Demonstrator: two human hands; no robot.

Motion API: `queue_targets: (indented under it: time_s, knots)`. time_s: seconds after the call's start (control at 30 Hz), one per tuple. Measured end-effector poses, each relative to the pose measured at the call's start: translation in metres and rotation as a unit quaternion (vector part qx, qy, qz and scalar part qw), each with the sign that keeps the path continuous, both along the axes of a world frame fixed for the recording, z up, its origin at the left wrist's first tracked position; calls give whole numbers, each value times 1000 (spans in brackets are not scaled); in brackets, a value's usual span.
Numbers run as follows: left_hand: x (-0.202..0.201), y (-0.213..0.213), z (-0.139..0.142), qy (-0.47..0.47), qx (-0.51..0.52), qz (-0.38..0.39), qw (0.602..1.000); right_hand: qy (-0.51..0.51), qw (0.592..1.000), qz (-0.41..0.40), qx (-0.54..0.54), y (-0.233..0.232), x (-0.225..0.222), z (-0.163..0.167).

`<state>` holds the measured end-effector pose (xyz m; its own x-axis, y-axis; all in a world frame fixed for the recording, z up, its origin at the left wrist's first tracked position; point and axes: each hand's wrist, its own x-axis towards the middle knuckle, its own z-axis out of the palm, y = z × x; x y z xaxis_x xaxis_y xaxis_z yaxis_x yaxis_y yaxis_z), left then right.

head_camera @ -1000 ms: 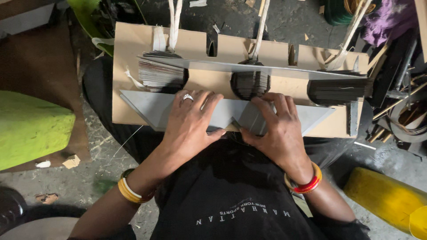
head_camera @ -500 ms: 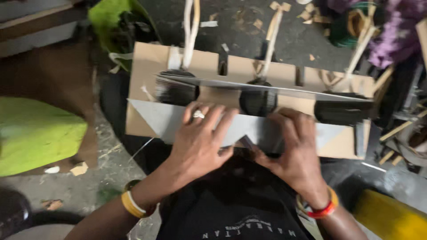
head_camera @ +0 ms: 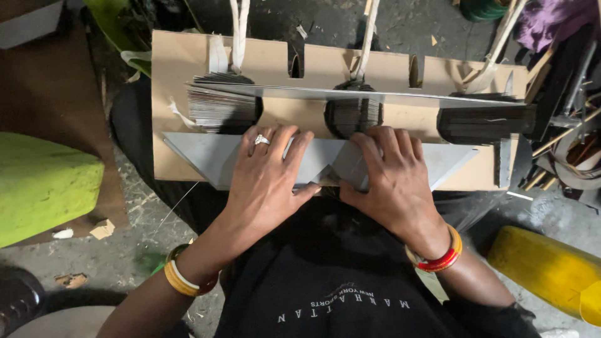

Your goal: The person sits on the floor with a cardboard jig holding three round stacks of folded paper strips. They thread a long thin stick through the center of each stack, adjust the strips along the stick, and press the stacks into alignment to form decorative paper fans.

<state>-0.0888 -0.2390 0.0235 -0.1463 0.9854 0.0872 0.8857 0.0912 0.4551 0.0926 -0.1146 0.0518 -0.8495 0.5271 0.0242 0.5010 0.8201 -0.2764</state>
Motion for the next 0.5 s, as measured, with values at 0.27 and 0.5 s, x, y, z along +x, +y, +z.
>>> queue_targets:
  time_s: [0.27, 0.5]
  knots:
    - [0, -8, -16, -13, -10, 16, 1000, -23, 995, 56, 83, -7, -5, -2]
    - [3, 11, -48, 83, 56, 40, 994, -67, 979, 90, 171, -16, -6, 0]
